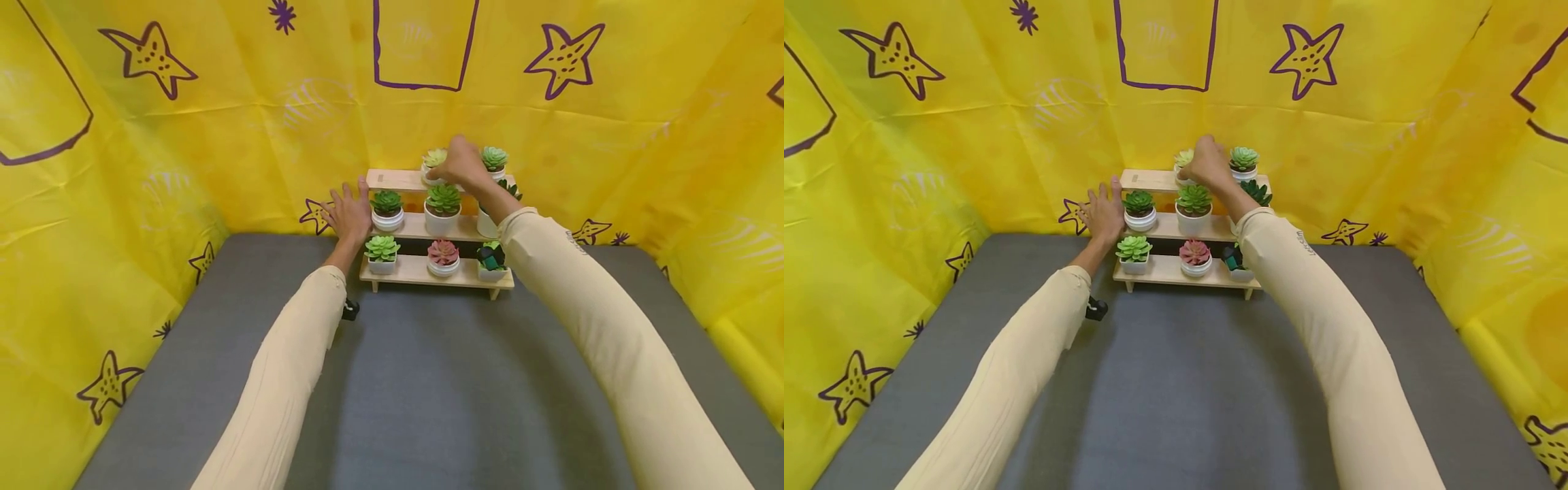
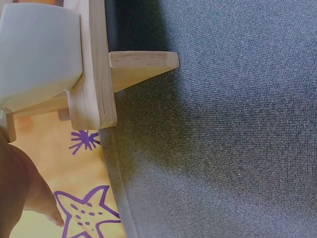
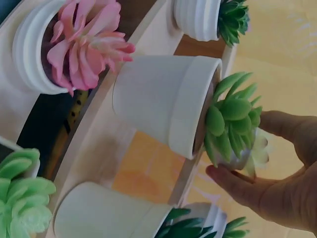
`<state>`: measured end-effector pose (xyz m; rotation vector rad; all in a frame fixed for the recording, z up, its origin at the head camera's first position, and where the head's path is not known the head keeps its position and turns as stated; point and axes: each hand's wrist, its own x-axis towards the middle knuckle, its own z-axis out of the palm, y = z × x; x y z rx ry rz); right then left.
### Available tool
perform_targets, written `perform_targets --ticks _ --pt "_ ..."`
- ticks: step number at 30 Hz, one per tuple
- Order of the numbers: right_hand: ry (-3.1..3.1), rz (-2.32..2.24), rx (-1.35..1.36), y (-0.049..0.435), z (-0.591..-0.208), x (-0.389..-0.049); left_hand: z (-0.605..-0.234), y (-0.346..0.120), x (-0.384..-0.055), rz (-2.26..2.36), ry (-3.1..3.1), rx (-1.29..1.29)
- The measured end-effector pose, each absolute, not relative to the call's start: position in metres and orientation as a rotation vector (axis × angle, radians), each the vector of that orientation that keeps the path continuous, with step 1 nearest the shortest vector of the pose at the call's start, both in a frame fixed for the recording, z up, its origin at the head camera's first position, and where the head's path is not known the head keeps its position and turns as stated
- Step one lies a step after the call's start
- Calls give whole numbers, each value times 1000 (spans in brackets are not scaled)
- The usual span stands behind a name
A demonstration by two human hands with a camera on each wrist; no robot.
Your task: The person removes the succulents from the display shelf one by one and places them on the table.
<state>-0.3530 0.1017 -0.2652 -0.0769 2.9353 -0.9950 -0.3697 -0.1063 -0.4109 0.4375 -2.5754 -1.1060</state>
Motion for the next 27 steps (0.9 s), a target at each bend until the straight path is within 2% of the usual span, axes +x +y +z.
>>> perform_targets --ticks 20,27 --pt "2980 -1037 -58 103 -278 -364 -418 -110 -380 -1119 -2595 445" --pt "2971 -1116 -94 106 -275 -359 -415 -107 -373 -1098 -2596 443"
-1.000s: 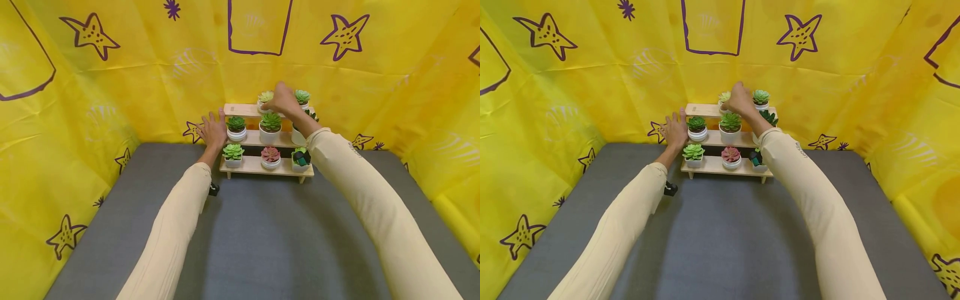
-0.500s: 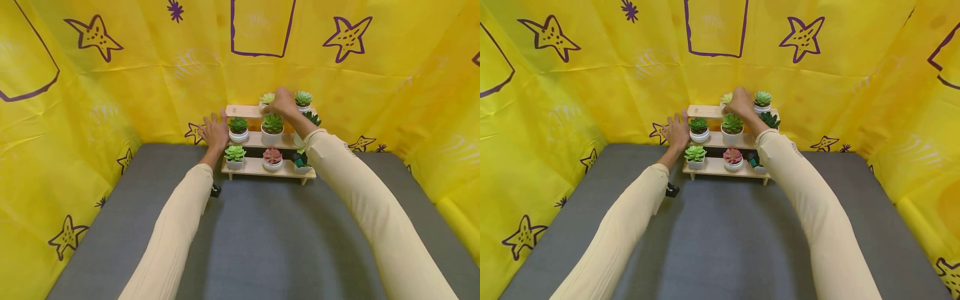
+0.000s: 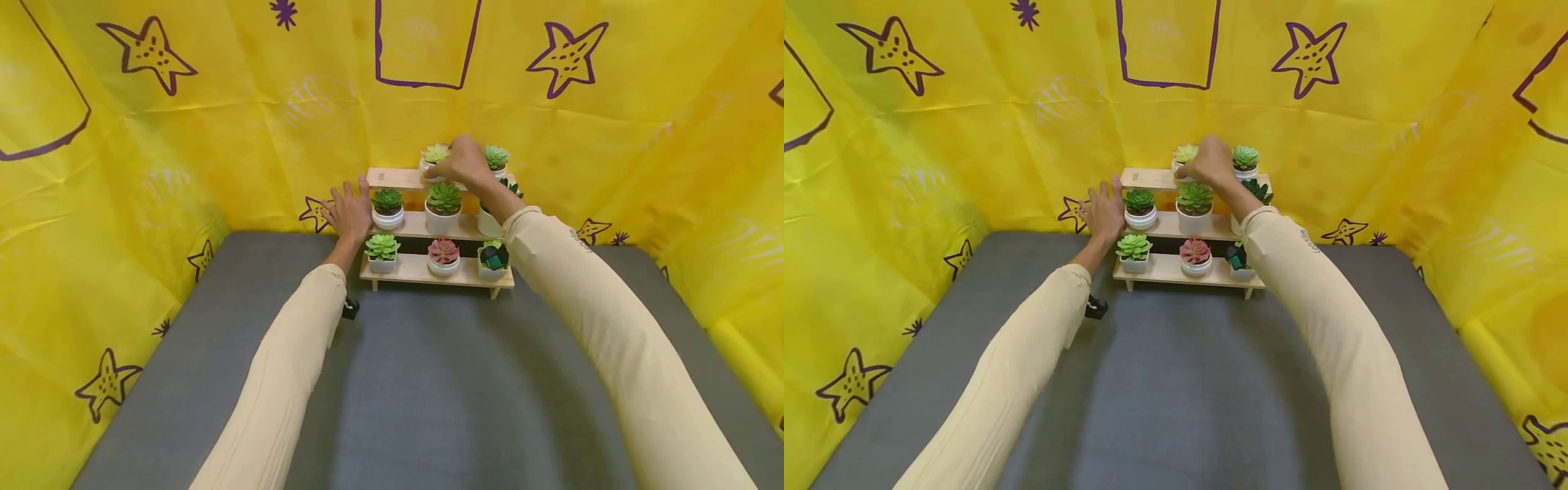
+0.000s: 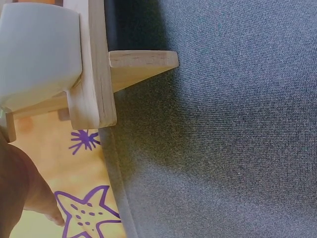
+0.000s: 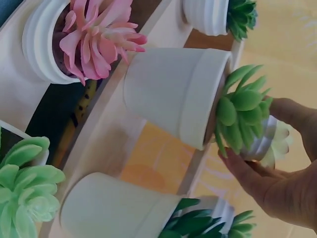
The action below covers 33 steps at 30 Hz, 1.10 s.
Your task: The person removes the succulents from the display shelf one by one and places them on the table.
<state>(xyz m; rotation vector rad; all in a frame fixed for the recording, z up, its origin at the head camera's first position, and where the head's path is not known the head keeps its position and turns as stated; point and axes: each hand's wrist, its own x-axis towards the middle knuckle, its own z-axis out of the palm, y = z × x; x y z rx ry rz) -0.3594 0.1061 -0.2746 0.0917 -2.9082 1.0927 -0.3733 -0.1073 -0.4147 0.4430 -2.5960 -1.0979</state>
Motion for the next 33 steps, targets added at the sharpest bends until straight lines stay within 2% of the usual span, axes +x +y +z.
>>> perform_targets --ticks 9,18,26,33 --pt "-2888 1182 163 111 -251 -340 -412 -105 -374 -1115 -2602 441" --pt "-2854 1115 239 127 -235 -305 -412 -105 -373 -1109 -2612 473" --pt "-2748 1227 269 162 -233 -267 -411 -103 -376 -1110 -2623 498" --pt "-2762 1175 234 202 -246 -247 -412 -104 -375 -1123 -2615 541"
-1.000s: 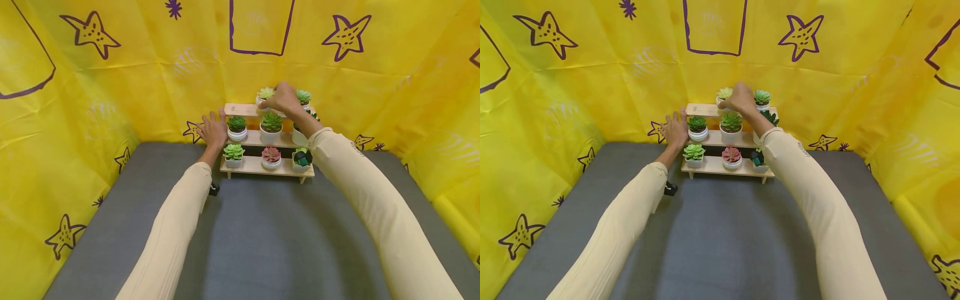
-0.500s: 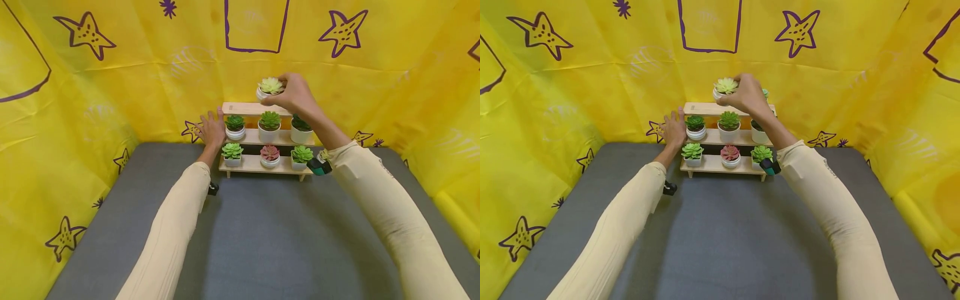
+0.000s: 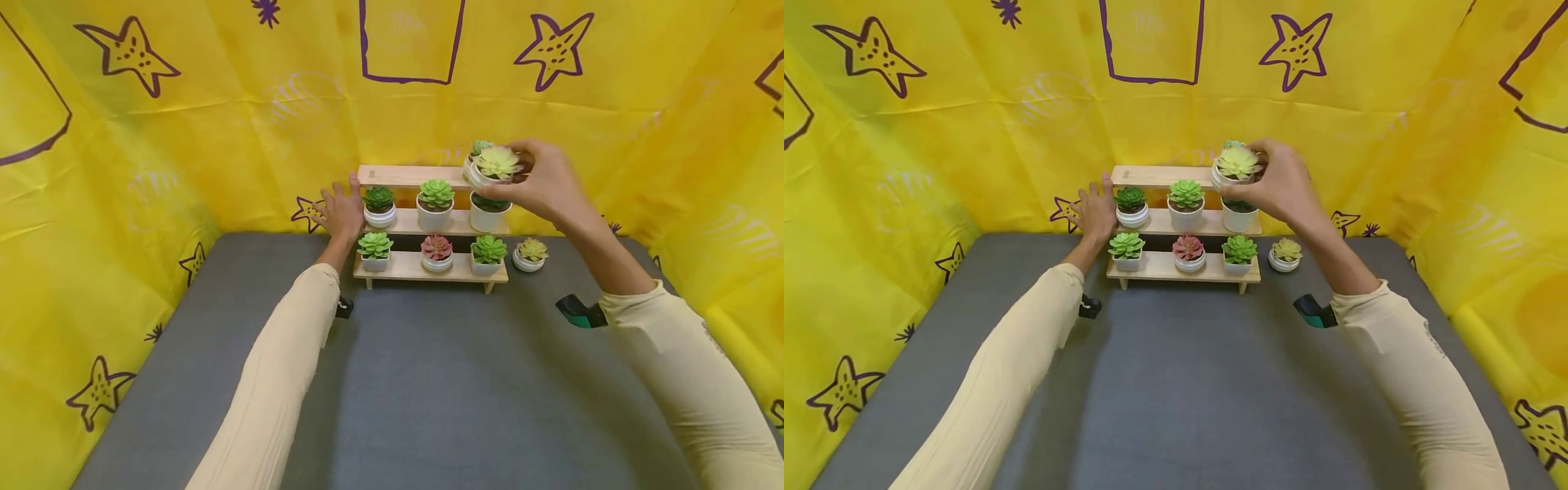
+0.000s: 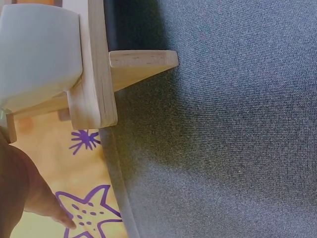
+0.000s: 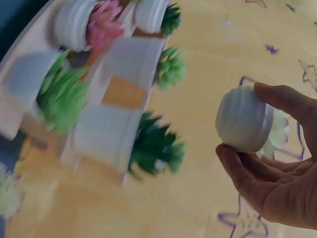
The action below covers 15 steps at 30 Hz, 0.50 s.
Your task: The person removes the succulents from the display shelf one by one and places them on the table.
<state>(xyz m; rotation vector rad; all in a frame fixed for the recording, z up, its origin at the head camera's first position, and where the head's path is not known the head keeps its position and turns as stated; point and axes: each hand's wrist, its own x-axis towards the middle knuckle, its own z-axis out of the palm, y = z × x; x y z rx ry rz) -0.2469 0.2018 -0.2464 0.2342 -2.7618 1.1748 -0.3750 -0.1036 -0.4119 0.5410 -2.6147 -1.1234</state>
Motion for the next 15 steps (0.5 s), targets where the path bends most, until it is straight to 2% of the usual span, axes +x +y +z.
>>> perform_targets --ticks 15 --pt "-2761 1060 -3 289 -288 -224 -414 -102 -375 -1117 -2633 538"
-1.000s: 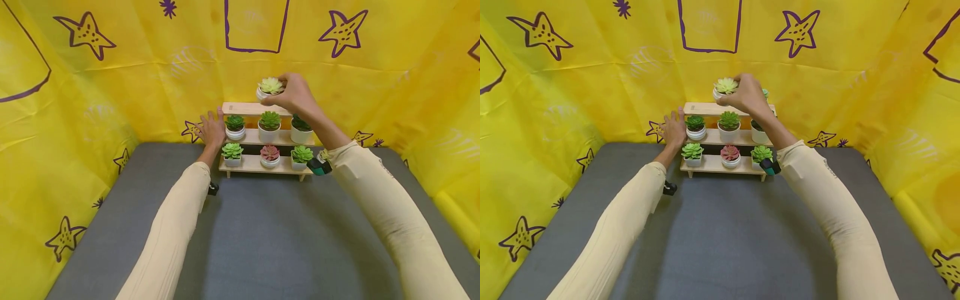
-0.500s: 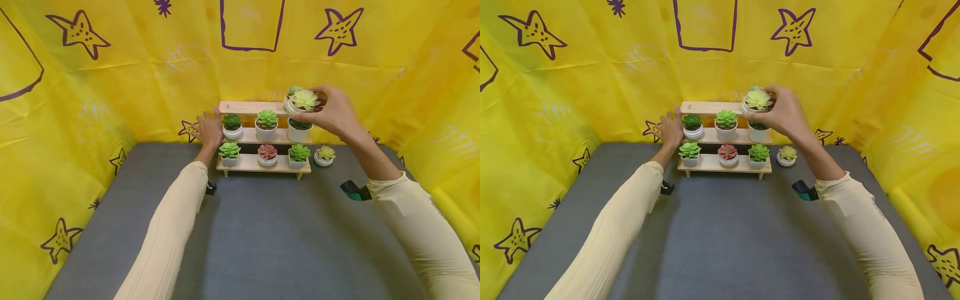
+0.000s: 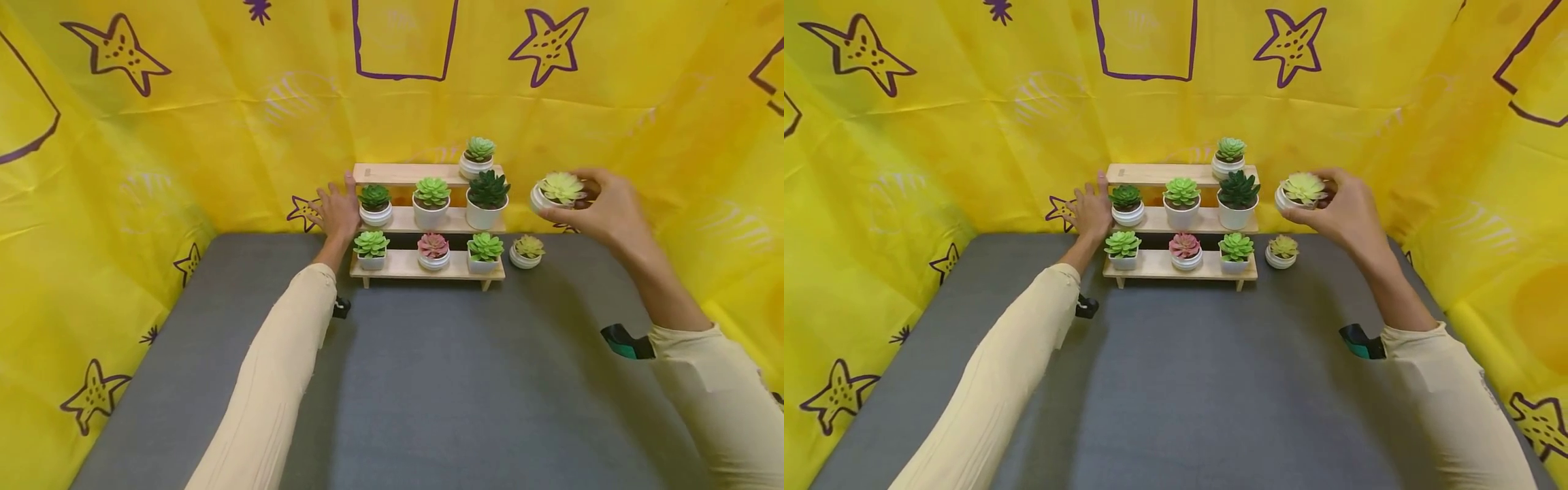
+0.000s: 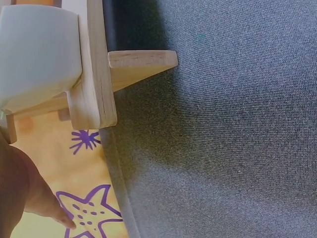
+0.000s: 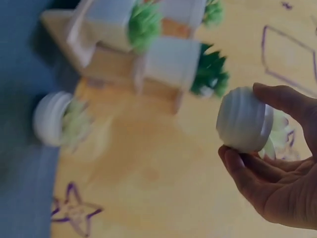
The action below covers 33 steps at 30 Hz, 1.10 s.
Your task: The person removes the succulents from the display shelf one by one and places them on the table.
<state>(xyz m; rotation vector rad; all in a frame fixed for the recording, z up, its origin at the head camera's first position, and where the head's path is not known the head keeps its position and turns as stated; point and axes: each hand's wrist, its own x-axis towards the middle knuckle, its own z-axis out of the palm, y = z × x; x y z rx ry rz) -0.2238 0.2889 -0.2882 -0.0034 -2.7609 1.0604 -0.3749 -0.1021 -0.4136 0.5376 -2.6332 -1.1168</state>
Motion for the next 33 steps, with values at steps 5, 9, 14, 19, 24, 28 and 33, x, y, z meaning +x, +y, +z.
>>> perform_targets --ticks 5,9,14,19,24,28,33 --pt "-2789 984 -54 315 -311 -229 -411 -104 -375 -1133 -2637 529" --pt "-2876 983 -103 340 -343 -241 -411 -104 -375 -1121 -2641 531" --pt "-2948 951 -184 368 -382 -247 -412 -105 -373 -1135 -2635 530" --pt "-3001 906 -234 376 -405 -247 -412 -106 -374 -1133 -2636 531" --pt "-3043 937 -227 371 -418 -250 -411 -108 -375 -1128 -2629 549" --pt "-3073 923 -221 368 -426 -251 -412 -106 -377 -1132 -2630 536" --pt "-3082 914 -189 367 -429 -252 -411 -103 -376 -1138 -2633 543"
